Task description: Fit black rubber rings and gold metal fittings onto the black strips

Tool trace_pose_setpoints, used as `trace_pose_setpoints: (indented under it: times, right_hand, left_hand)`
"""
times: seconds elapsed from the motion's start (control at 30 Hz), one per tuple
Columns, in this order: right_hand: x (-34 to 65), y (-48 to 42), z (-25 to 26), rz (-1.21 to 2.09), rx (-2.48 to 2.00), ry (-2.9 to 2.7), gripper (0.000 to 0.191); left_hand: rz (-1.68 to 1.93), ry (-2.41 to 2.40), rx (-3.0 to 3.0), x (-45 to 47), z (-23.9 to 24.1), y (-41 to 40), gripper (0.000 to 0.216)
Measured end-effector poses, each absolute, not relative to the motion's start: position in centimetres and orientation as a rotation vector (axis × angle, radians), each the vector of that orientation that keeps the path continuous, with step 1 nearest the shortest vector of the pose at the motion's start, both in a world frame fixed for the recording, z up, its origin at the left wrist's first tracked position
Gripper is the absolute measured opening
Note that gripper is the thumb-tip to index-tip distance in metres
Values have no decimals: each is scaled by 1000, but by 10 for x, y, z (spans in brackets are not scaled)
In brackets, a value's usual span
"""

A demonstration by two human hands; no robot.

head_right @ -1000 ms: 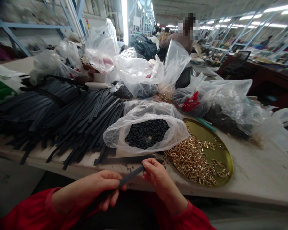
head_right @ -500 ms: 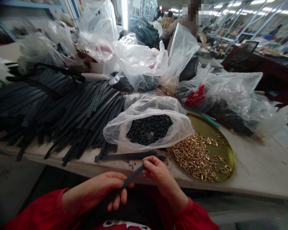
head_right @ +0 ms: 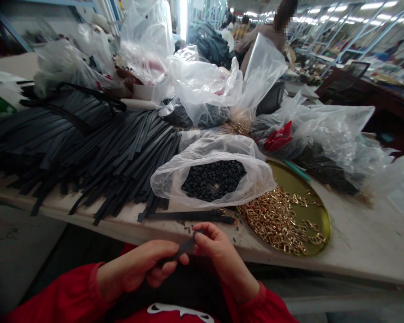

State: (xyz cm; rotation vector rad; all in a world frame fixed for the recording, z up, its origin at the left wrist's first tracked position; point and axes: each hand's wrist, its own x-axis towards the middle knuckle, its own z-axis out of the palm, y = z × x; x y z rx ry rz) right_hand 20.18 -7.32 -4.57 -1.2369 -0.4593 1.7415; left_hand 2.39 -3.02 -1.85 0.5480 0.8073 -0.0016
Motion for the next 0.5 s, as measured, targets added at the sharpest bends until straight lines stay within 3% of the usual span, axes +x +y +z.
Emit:
trace_pose_setpoints:
  times: [0.3, 0.5]
  right_hand:
    - [204, -73, -43, 1605, -1304, -354, 29]
    - [227, -69, -47, 1482, -1269, -253, 32]
  left_hand:
    - [25, 934, 889, 24, -6, -37, 39]
    - [114, 1022, 1530, 19, -2, -44, 38]
